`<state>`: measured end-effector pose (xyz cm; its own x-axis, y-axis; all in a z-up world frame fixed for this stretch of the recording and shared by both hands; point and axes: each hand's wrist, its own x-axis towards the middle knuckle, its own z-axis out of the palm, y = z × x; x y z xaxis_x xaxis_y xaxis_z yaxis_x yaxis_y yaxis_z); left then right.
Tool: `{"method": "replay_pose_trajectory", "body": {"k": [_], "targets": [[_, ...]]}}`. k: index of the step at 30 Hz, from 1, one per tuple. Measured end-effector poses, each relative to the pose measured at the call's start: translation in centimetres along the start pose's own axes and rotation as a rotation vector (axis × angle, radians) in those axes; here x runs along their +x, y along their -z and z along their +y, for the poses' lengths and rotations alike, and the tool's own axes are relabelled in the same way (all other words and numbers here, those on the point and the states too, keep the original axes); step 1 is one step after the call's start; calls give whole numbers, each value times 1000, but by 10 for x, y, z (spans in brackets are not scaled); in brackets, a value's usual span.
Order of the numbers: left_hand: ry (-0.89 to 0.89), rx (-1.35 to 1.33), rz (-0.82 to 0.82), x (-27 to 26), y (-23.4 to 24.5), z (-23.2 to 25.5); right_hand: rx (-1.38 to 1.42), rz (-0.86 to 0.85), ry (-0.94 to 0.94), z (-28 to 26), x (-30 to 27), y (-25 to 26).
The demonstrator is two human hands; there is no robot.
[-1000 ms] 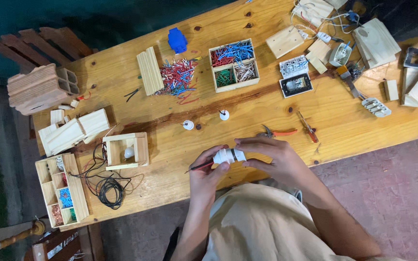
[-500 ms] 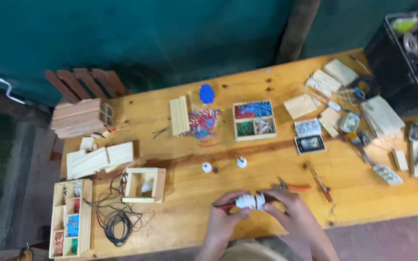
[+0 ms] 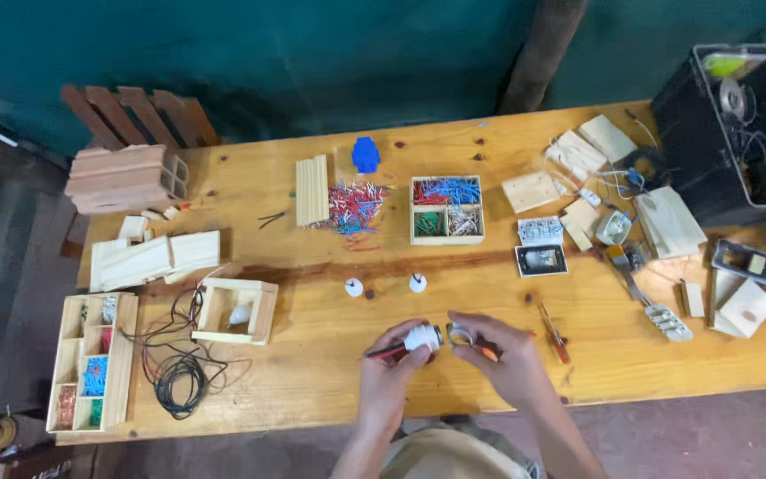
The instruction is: The person strips the ends of wires using pliers. The person then uses a screwdriver to attach the wires into a light bulb socket and fits a white plastic cap over the assembly.
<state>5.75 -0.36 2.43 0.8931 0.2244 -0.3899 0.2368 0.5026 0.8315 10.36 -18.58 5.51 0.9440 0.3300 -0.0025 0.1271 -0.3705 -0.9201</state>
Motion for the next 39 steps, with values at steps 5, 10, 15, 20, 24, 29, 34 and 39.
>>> {"method": "replay_pose_trajectory", "body": {"k": [5,10,15,20,24,29,34,39], "targets": [[80,-180,60,0,3,-13,308,143,-269,-7,1,-13],[44,-224,26,-4,8,-9,684,80,-374,17,1,-24],[-59,-144,-26,-12,9,6,1200,-34,-438,27,0,-26],[15,-149,-63,-15,16,15,425,79,-415,-39,2,-14],[16,-237,-67,-5,20,2,123,102,-284,-34,-1,-24],[24,-272,-56,-2,21,2,133,99,58,-28,-7,-37],[34,-286,-61,0,24,-8,253,60,1,-11,-8,-36],[17,-173,-51,-6,21,2,66,143,59,-29,-7,-9]]}}
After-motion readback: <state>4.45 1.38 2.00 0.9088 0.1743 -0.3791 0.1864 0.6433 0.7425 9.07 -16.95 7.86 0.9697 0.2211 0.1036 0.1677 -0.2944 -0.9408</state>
